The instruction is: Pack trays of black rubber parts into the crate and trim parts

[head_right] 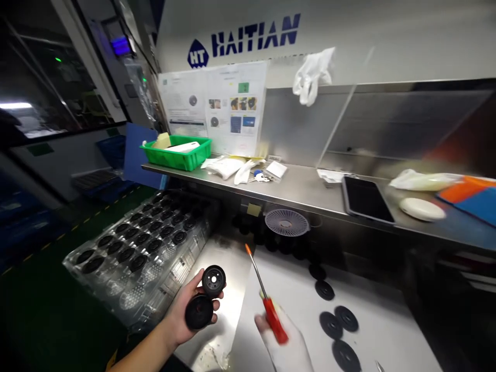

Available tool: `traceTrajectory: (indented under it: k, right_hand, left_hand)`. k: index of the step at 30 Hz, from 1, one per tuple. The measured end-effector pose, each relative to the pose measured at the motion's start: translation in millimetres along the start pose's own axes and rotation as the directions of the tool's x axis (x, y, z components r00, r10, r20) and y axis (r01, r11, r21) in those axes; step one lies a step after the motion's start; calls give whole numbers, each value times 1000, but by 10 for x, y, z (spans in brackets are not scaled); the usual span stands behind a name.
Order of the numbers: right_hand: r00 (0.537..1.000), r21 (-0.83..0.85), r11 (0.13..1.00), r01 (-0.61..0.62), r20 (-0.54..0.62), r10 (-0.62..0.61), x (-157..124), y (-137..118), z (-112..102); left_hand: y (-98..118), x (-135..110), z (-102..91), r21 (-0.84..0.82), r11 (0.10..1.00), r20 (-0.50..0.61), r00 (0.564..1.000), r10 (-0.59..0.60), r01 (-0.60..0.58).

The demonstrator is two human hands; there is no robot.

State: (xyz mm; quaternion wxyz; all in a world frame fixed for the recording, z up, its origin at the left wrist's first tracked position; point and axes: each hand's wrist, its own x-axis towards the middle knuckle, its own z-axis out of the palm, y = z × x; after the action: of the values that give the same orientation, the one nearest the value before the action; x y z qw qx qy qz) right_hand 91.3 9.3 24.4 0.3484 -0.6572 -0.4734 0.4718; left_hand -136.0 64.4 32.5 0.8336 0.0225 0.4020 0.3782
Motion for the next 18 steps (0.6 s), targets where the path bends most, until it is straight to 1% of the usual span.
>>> traceTrajectory:
  k: [1, 2, 4, 5, 7, 10, 13, 15, 18]
  right_hand:
    - [998, 30, 998, 47, 34, -48, 50, -145, -4]
    - [992, 101, 990, 100, 69, -108, 100, -281, -1]
    - [981, 200, 967, 156, 83, -175, 183, -484, 22]
    - [978, 240, 957, 164, 86, -190, 210, -540, 37]
    - [980, 285, 947, 148, 89, -180, 223, -566, 57]
    - [985, 302, 948, 103, 99, -138, 149, -472, 24]
    - [989, 272, 960, 67, 112, -100, 17, -318, -78]
    - [994, 264, 964, 39, 91, -66, -60, -193, -151]
    - [1000, 275, 961, -12, 24, 5, -136, 12, -223]
  left_hand:
    - [-80, 4, 63, 25, 999, 16, 999, -32, 32]
    - [-155, 13, 122, 50, 997, 29, 998, -57, 56]
    - [-281, 34, 223, 92, 992, 42, 995, -93, 89]
    - [-330, 43, 264, 107, 989, 47, 993, -107, 101]
    - [-395, 52, 328, 115, 985, 50, 990, -132, 126]
    - [-424, 50, 384, 73, 986, 66, 985, -157, 152]
    - [-399, 52, 401, -8, 984, 128, 976, -176, 179]
    - [-381, 63, 402, -50, 979, 169, 967, -188, 199]
    - [-394, 90, 407, -70, 973, 211, 956, -203, 222]
